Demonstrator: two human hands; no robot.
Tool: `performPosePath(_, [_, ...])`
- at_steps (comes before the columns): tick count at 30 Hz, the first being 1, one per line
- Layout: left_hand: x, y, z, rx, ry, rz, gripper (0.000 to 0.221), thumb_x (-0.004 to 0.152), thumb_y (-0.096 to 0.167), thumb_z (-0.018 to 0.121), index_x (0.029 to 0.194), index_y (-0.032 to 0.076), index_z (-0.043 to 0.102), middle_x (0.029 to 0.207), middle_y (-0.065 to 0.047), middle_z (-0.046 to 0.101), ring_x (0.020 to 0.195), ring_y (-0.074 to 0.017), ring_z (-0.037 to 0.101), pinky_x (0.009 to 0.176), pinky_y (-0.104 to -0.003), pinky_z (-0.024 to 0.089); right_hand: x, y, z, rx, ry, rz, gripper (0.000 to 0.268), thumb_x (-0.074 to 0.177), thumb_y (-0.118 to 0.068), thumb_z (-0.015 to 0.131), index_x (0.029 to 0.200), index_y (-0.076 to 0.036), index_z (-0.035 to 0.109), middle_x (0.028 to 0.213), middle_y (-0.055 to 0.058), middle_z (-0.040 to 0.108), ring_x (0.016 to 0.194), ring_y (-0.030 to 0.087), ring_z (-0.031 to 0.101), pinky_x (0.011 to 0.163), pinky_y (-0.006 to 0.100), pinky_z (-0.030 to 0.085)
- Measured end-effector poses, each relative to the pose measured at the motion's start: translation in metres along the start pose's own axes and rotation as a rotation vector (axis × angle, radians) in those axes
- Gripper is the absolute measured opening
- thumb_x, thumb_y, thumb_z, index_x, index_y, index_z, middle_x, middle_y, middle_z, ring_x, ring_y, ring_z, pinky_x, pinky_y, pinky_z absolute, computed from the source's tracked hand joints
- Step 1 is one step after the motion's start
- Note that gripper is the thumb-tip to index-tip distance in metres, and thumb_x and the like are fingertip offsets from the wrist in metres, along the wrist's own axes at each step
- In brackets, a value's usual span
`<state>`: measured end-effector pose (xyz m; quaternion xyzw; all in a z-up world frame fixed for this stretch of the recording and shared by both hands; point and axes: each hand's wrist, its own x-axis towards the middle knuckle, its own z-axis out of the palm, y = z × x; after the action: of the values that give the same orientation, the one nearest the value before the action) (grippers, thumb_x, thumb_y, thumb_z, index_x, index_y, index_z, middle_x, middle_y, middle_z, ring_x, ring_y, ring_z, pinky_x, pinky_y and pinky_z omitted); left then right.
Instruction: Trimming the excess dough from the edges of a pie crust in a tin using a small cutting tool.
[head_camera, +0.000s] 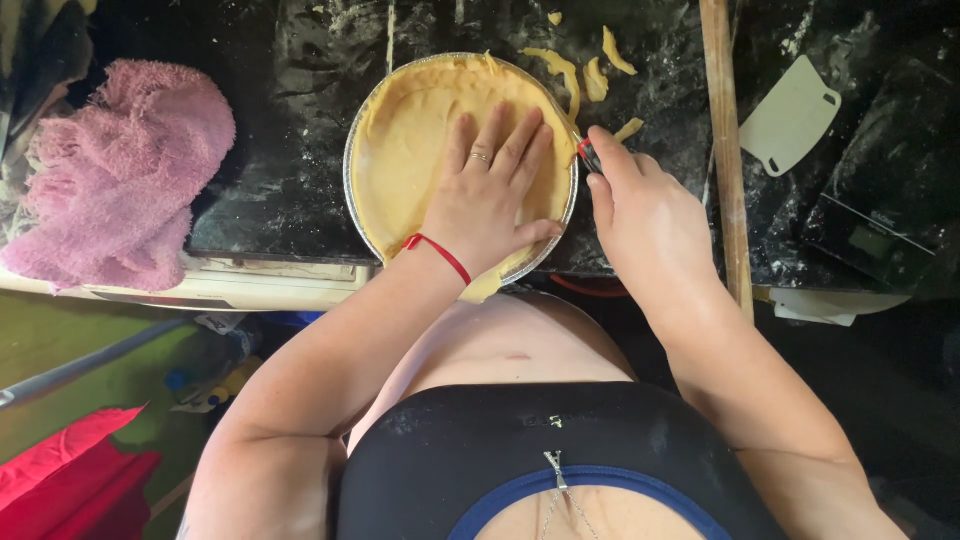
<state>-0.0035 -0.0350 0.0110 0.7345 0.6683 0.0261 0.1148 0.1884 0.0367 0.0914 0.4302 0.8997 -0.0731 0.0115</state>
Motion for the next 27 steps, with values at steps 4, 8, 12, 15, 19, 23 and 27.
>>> performPosePath(4, [0.0, 0.001, 0.002, -0.003, -0.01, -0.005, 0.114, 0.096, 0.089, 0.048, 0.178, 0.016, 0.019, 0.185, -0.008, 0.016, 0.17, -0.038, 0.009, 0.136, -0.066, 0.005, -0.013, -0.006, -0.01, -0.019, -0.008, 0.02, 0.045, 0.117, -0.029, 0.056, 0.161, -0.018, 0.061, 0.109, 0.018, 0.077, 0.09, 0.037, 0.08, 0.067, 0.048, 0.065])
performPosePath(8, [0.001, 0.0, 0.011, 0.154, 0.056, 0.013, 0.114, 0.097, 0.095, 0.026, 0.178, 0.015, 0.018, 0.185, -0.005, 0.014, 0.169, -0.0385, 0.014, 0.134, -0.068, 0.012, -0.025, -0.01, -0.009, 0.081, -0.07, 0.083, 0.049, 0.114, -0.021, 0.056, 0.161, -0.008, 0.054, 0.108, 0.024, 0.072, 0.077, 0.05, 0.072, 0.056, 0.061, 0.056])
performPosePath(12, [0.0, 0.0, 0.013, 0.155, 0.053, 0.015, 0.115, 0.097, 0.095, 0.025, 0.179, 0.015, 0.016, 0.186, -0.006, 0.01, 0.169, -0.0392, 0.011, 0.134, -0.068, 0.01, -0.041, -0.011, -0.003, 0.167, -0.093, 0.131, 0.05, 0.113, -0.021, 0.055, 0.161, -0.007, 0.051, 0.11, 0.025, 0.072, 0.082, 0.052, 0.071, 0.062, 0.062, 0.056])
performPosePath(15, [-0.002, 0.0, 0.013, 0.174, 0.06, 0.018, 0.115, 0.097, 0.095, 0.029, 0.179, 0.016, 0.016, 0.186, -0.006, 0.011, 0.17, -0.0389, 0.01, 0.135, -0.067, 0.01, -0.041, -0.017, -0.02, 0.298, -0.136, 0.22, 0.051, 0.113, -0.019, 0.053, 0.162, -0.004, 0.051, 0.126, 0.029, 0.073, 0.094, 0.052, 0.074, 0.075, 0.065, 0.059])
performPosePath(19, [-0.008, -0.006, 0.009, 0.162, 0.068, 0.039, 0.114, 0.098, 0.094, 0.032, 0.179, 0.015, 0.018, 0.185, -0.005, 0.015, 0.169, -0.0387, 0.014, 0.135, -0.066, 0.012, -0.031, 0.001, -0.019, 0.327, -0.004, 0.228, 0.046, 0.113, -0.002, 0.059, 0.158, 0.009, 0.053, 0.121, 0.03, 0.075, 0.092, 0.036, 0.08, 0.075, 0.046, 0.071])
performPosePath(23, [-0.016, -0.012, 0.007, 0.132, 0.079, 0.064, 0.112, 0.1, 0.092, 0.032, 0.178, 0.013, 0.02, 0.185, -0.008, 0.017, 0.169, -0.0397, 0.014, 0.135, -0.066, 0.012, -0.016, 0.046, 0.02, -0.049, 0.22, 0.061, 0.045, 0.113, -0.012, 0.073, 0.156, -0.005, 0.062, 0.113, 0.021, 0.076, 0.085, 0.042, 0.07, 0.067, 0.055, 0.057])
performPosePath(27, [-0.017, -0.018, 0.007, 0.074, 0.062, 0.076, 0.107, 0.102, 0.089, 0.03, 0.177, 0.014, 0.022, 0.184, -0.007, 0.019, 0.169, -0.0373, 0.014, 0.135, -0.063, 0.01, 0.008, 0.023, 0.004, -0.079, 0.368, -0.131, 0.047, 0.102, -0.015, 0.09, 0.146, -0.013, 0.073, 0.122, 0.005, 0.078, 0.107, 0.032, 0.065, 0.082, 0.045, 0.047])
